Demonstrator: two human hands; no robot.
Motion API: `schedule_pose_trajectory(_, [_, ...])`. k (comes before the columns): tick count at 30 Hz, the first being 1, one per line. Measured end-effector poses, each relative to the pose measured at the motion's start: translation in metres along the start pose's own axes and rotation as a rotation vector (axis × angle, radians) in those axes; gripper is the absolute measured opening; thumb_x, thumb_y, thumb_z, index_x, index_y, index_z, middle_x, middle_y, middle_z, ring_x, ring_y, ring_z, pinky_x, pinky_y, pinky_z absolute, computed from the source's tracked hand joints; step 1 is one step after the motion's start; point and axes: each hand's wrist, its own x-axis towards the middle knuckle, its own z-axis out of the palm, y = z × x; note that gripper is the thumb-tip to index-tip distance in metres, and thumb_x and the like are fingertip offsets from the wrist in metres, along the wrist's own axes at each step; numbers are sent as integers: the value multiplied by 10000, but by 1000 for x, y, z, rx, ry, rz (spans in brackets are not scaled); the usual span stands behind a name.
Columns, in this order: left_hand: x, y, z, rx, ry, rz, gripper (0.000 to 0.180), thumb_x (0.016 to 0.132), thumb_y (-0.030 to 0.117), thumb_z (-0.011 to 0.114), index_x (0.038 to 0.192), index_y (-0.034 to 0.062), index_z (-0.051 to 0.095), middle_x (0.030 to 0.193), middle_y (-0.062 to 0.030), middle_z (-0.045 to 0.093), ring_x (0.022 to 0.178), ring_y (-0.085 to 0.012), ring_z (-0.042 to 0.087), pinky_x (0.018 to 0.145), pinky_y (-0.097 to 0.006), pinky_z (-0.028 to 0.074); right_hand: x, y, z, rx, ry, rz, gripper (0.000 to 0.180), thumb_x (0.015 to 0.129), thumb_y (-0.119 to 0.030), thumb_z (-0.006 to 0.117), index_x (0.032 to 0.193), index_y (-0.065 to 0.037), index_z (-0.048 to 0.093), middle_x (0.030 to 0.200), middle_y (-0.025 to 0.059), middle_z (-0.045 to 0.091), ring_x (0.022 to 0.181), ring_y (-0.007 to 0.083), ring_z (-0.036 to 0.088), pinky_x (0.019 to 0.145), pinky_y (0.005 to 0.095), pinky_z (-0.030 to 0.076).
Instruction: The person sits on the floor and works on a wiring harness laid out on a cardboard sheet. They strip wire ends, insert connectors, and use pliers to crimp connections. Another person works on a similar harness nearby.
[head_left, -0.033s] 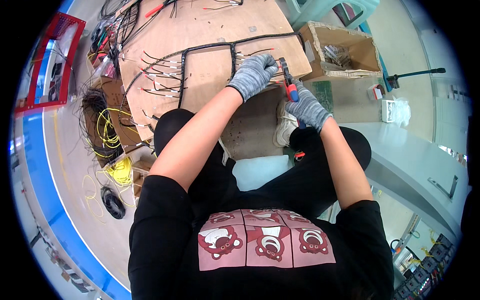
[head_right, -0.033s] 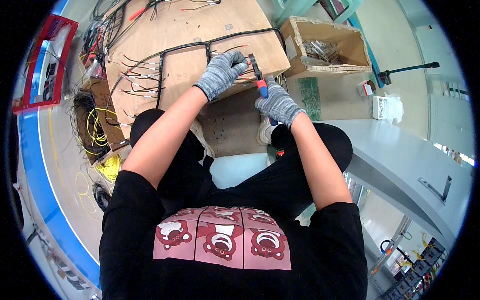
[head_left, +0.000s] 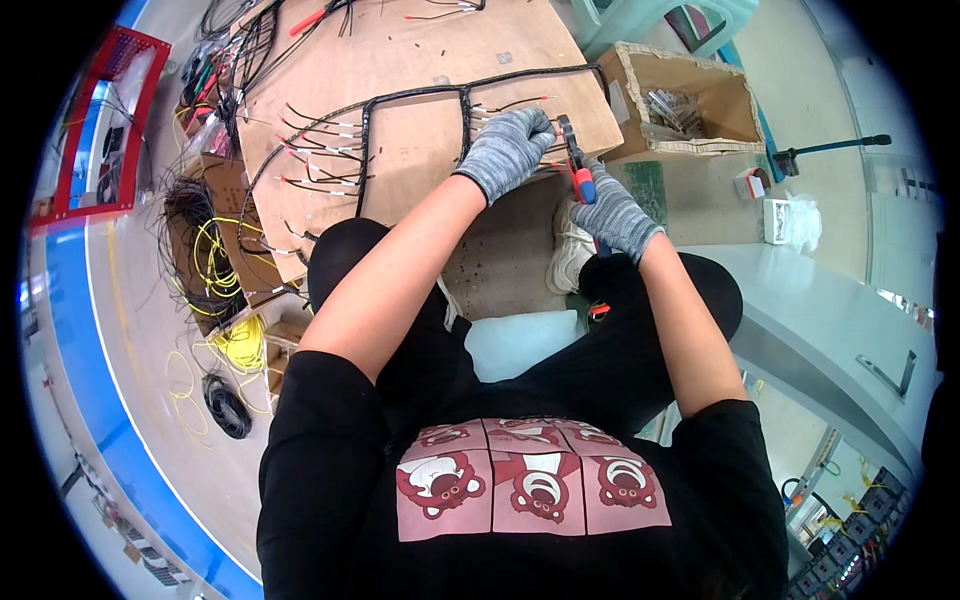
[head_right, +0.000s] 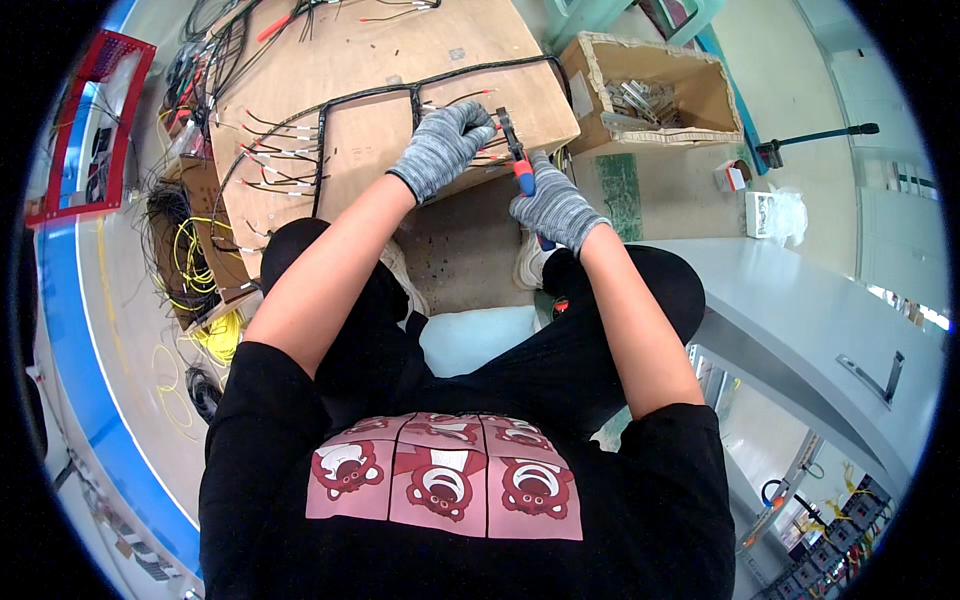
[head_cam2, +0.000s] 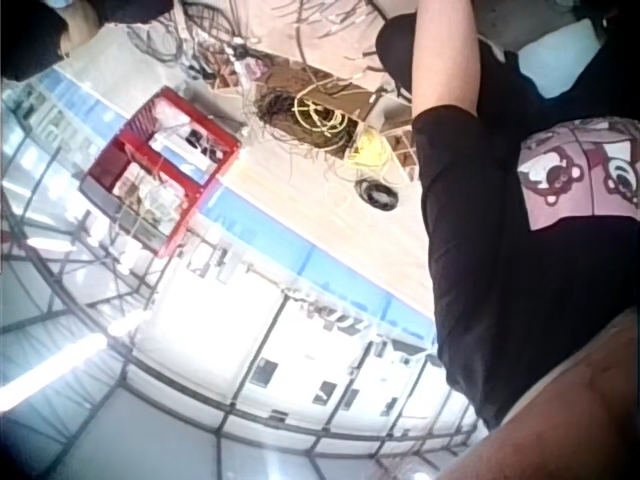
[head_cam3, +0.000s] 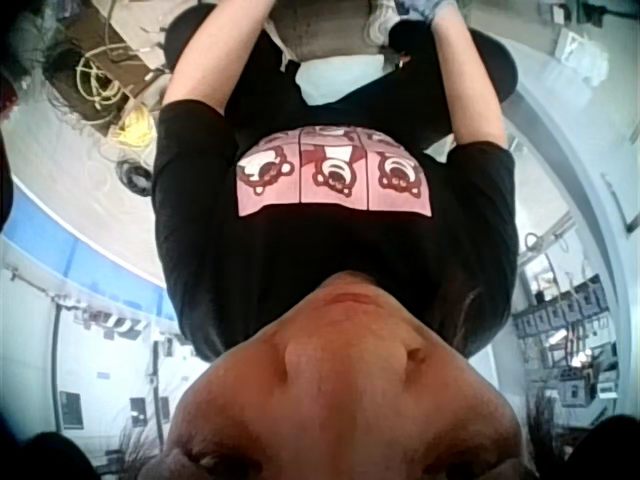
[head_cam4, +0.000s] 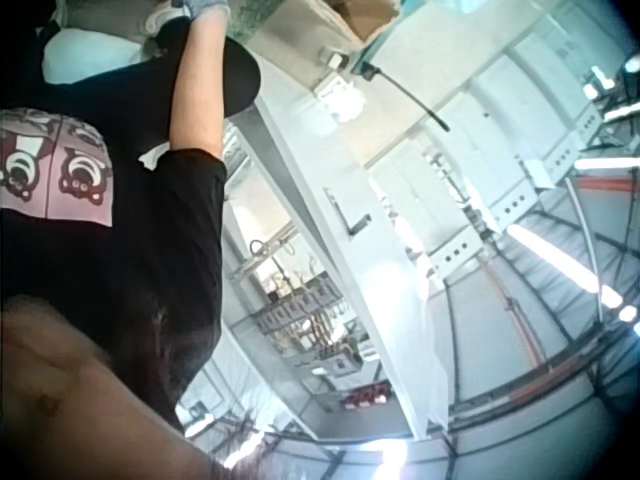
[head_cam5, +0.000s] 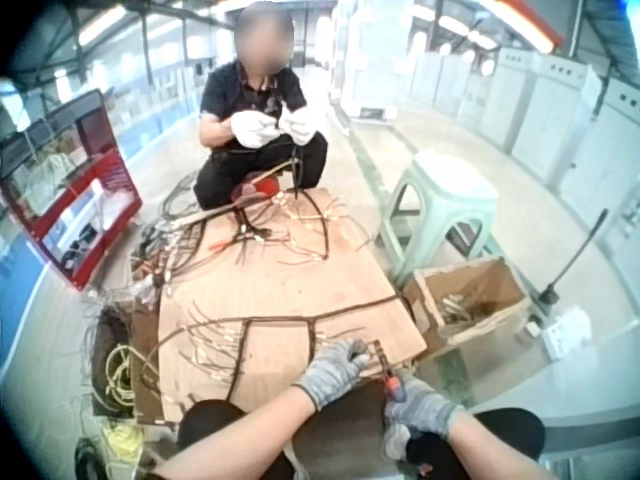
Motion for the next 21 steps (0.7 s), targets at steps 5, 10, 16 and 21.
schedule_pose_trajectory(5, [2, 3, 7, 135, 86, 87, 186, 835, 193, 594, 855, 8, 604, 806, -174, 625, 755, -323, 603, 696, -384, 474, 6, 6, 5, -20, 9, 14, 540, 686, -135, 598, 1157, 47, 405, 832, 249, 578, 771, 367, 604, 693, 406, 483])
schedule_pose_trajectory(10, [0, 5, 5, 153, 99, 103, 202, 835, 203, 598, 871, 5, 608, 834, -178, 631, 778, -329, 612, 704, -392, 477, 1, -3, 6, -30, 33, 34, 492, 721, -169, 586, 1136, 42, 427, 836, 259, 583, 781, 389, 600, 703, 416, 483])
schedule_pose_trajectory(16, [3, 7, -2, 31, 95, 76, 201, 830, 191, 625, 908, 6, 613, 829, -175, 641, 774, -313, 622, 709, -359, 488, 14, 15, 26, 52, 276, -33, 465, 754, -240, 586, 1113, 35, 475, 848, 271, 588, 815, 418, 582, 713, 431, 473])
schedule_pose_trajectory(21, [5, 3, -7, 52, 96, 64, 197, 841, 185, 621, 928, 8, 615, 834, -165, 642, 757, -270, 623, 719, -331, 487, -2, 13, 16, 504, 184, -36, 435, 739, -173, 643, 1101, 17, 492, 844, 140, 586, 707, 256, 576, 667, 358, 477])
